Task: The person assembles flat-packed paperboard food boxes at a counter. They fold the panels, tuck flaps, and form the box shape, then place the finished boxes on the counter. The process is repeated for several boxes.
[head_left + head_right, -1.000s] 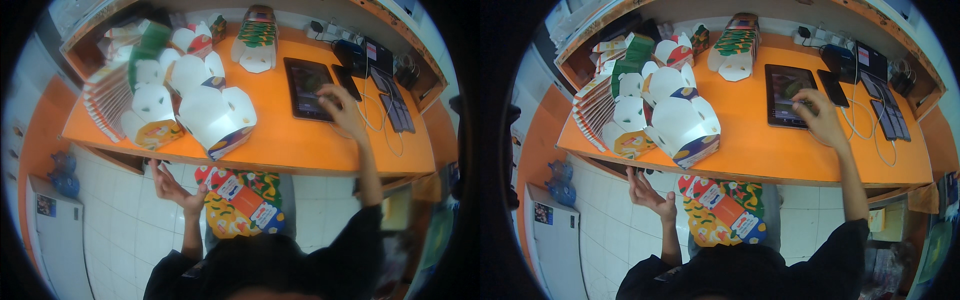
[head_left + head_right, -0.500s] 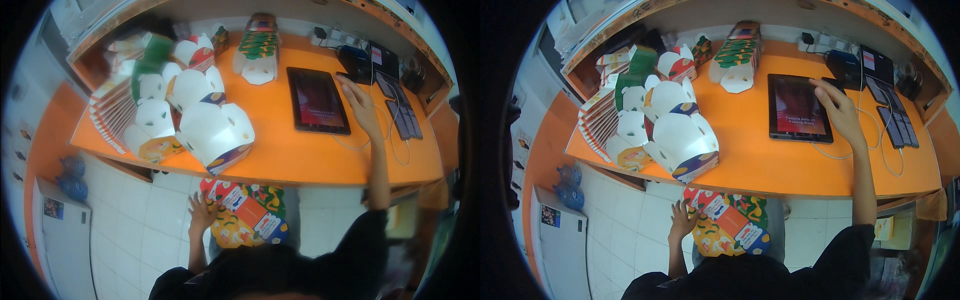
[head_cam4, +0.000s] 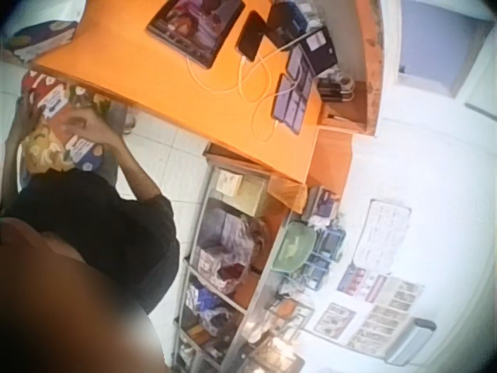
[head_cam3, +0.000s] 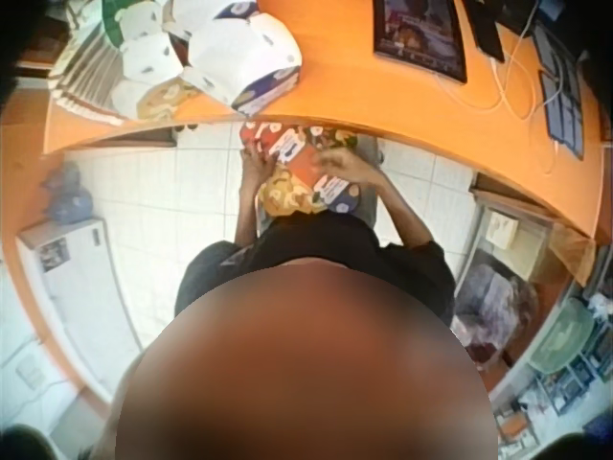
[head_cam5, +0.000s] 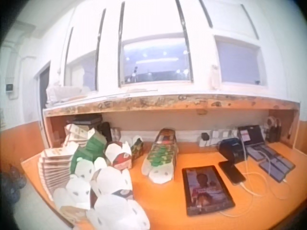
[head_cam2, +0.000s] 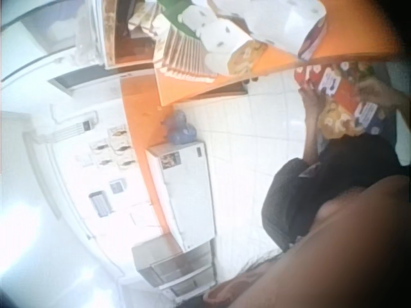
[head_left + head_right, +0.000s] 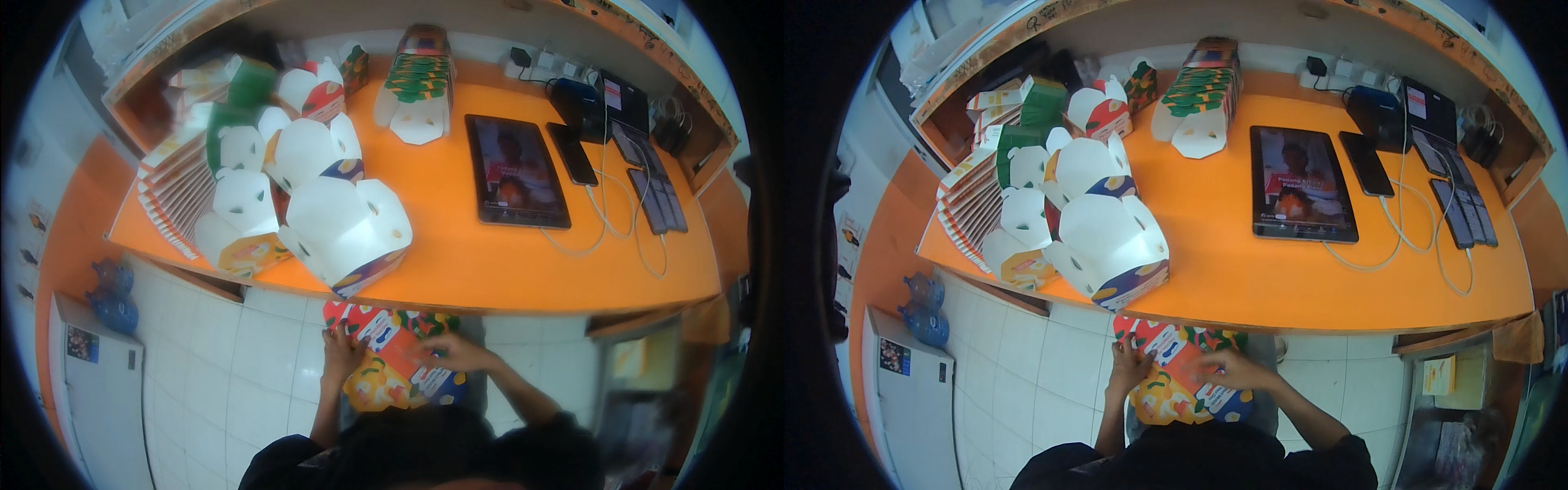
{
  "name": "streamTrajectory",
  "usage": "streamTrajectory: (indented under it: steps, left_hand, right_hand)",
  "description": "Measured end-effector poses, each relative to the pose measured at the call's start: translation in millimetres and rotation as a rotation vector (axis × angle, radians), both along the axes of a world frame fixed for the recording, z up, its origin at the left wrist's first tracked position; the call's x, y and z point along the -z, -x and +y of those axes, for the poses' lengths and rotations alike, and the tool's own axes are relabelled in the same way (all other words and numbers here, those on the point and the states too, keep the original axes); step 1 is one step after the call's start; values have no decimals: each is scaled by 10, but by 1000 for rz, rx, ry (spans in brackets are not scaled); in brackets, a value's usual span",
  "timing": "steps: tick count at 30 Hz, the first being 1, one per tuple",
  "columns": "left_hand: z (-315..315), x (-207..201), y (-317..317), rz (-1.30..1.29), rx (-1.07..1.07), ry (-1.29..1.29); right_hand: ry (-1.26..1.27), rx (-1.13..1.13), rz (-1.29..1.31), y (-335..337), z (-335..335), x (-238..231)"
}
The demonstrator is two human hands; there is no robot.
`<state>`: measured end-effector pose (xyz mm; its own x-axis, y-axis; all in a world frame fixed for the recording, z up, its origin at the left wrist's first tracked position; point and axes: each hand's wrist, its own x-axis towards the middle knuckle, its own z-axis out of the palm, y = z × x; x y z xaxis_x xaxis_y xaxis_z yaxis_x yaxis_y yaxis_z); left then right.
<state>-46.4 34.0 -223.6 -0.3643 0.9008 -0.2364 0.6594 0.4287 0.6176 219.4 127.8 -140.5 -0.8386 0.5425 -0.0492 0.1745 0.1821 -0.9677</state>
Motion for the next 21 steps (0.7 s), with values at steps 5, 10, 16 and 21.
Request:
streamTrajectory:
  steps: [5, 10, 16, 21]
  left_hand:
    - [-101, 95, -214, 251, 13, -23]
    - [-154, 29, -267, 98, 5, -53]
    - [-100, 2, -323, 123, 12, -4]
    - [-62, 83, -407, 138, -7, 8]
  right_hand:
    - [-28, 607, -49, 184, 208, 1321]
    - [-223, 633, -344, 177, 451, 1732]
    - [-279, 608, -429, 266, 501, 1466]
    - [-278, 489, -525, 256, 342, 1133]
